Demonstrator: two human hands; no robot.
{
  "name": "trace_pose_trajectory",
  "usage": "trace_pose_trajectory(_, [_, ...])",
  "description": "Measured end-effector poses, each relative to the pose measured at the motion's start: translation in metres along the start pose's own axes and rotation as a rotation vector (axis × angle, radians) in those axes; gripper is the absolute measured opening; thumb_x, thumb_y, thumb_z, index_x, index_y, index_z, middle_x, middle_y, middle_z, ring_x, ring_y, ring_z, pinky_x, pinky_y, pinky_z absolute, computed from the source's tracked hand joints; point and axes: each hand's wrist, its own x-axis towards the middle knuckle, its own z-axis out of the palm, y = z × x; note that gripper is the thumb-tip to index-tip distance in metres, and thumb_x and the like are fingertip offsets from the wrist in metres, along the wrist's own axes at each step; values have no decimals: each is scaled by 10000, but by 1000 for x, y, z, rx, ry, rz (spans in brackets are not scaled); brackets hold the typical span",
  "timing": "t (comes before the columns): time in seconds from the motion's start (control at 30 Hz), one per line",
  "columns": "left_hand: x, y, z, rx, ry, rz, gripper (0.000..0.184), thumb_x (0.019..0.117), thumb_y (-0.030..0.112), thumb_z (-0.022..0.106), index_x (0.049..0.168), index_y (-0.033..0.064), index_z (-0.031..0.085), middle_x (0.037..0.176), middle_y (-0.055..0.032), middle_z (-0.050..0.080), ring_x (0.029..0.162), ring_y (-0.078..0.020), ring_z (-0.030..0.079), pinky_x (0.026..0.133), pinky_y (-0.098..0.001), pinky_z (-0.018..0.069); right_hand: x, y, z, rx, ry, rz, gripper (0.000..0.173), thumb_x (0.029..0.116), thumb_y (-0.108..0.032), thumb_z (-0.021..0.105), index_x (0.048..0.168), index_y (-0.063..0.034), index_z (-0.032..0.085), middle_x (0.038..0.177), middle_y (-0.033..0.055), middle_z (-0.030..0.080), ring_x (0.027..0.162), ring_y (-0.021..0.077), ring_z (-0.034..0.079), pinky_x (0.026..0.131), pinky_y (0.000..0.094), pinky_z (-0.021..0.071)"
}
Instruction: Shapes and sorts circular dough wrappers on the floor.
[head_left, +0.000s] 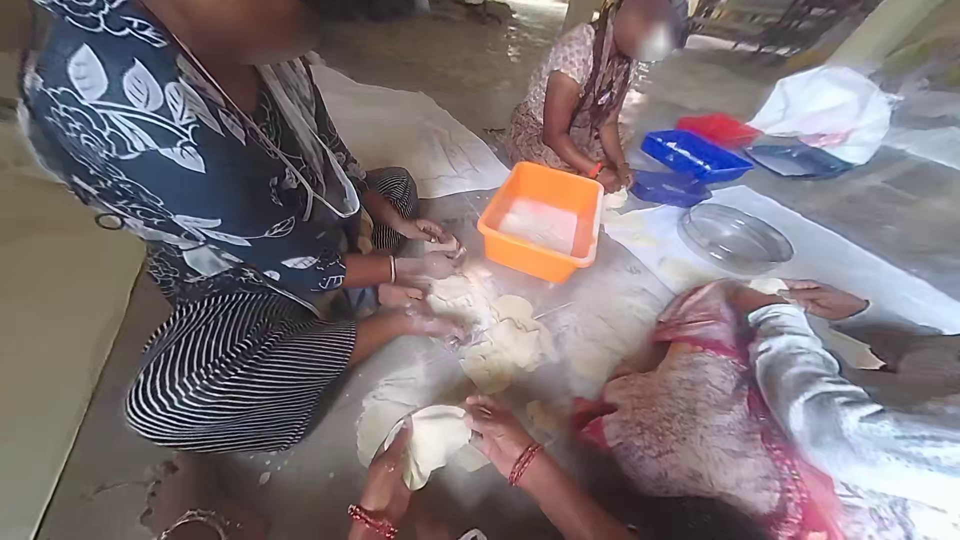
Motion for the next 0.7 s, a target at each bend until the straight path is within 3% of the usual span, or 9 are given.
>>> trace_pose_trajectory(0.13, [4,-2,-2,6,19,-19,311,1073,195,500,1293,-18,551,1049,-106,688,914,-139,687,813,-334,590,0,-6,4,-58,57,-17,292,967,81,581,1252,36,541,1030,113,652,879,170,654,814,338,567])
trace_pose_trajectory(0.23, [3,-2,-1,40,13,-39,312,1071,188,505,1297,-23,554,1064,-116,686,927,-141,684,823,-335,586,-1,-14,8,-201,80,-28,270,996,23,582,1264,45,548,1102,149,650,936,194,665,836,358,573])
trace_pose_trajectory(0.33, [6,-10,-2,72,-38,-65,320,1073,179,497,1309,-25,567,1117,-125,688,978,-148,682,869,-335,576,2,-18,2,-487,33,-42,432,940,-3,681,1342,53,534,1222,207,649,1044,247,664,893,397,564])
trace_pose_trajectory(0.43, [11,-26,-1,165,-86,-95,318,1080,181,486,1307,-21,579,1143,-129,681,1000,-149,667,891,-335,558,14,-6,-13,-691,35,-77,510,881,71,696,1358,73,514,1159,210,684,1003,248,682,868,401,568])
trace_pose_trajectory(0.6, [12,-38,6,213,-146,-94,311,1080,166,478,1312,-5,596,1177,-134,681,1034,-157,665,921,-346,550,18,4,-35,-809,111,-189,419,911,48,678,1316,63,572,1150,194,702,996,233,699,882,378,574])
trace_pose_trajectory(0.7, [16,-40,10,206,-126,-133,334,1091,176,453,1356,11,571,1248,-147,658,1090,-193,651,939,-380,540,24,13,-50,-900,198,-313,385,909,53,661,1290,66,599,1156,202,710,1039,261,707,941,397,570])
